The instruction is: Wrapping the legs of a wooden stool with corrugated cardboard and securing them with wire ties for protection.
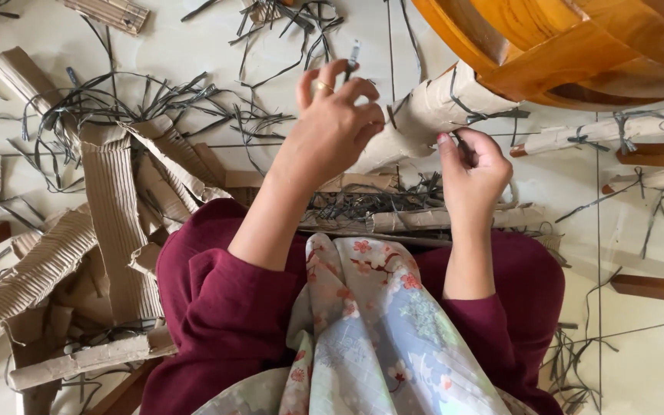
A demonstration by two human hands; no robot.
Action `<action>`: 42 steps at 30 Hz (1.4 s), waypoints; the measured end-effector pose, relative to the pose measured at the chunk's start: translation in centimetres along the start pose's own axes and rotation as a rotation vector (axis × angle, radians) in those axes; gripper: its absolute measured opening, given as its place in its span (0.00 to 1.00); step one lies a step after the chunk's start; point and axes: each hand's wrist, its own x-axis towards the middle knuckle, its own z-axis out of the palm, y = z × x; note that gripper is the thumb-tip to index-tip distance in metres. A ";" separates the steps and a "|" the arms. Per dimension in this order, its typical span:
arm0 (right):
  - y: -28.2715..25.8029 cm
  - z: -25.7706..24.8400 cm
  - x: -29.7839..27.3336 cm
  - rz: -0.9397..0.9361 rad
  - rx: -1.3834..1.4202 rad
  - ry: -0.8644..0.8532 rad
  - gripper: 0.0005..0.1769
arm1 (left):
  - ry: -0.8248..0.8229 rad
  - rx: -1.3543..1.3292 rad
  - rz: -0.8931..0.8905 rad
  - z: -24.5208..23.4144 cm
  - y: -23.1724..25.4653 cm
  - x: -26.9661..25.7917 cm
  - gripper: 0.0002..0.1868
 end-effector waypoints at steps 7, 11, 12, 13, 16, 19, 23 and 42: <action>3.1 0.4 0.7 -0.052 0.012 0.087 0.05 | -0.002 -0.005 0.223 0.0 2.9 -1.2 0.04; 2.7 0.6 0.6 -0.021 0.068 0.109 0.04 | 0.089 -0.073 0.349 2.5 3.5 -1.6 0.06; 2.3 0.7 0.6 -0.022 0.067 0.111 0.04 | 0.123 -0.093 0.383 3.3 3.7 -1.7 0.04; 1.8 0.7 0.4 -0.021 0.064 0.112 0.04 | 0.122 -0.096 0.383 3.3 4.0 -1.5 0.04; 0.4 0.7 0.1 -0.076 -0.009 0.110 0.05 | 0.141 -0.275 0.379 3.4 4.5 -1.1 0.07; -0.3 0.4 -0.2 -0.164 -0.069 0.082 0.05 | 0.113 -0.424 0.314 2.8 4.4 -0.9 0.03; -0.2 -0.2 -0.8 -0.226 -0.083 0.031 0.06 | 0.100 -0.481 0.258 2.2 4.9 -0.6 0.07; -1.7 -0.8 -3.3 -0.369 -0.145 -0.077 0.08 | 0.131 -0.151 0.247 5.3 5.1 -0.8 0.18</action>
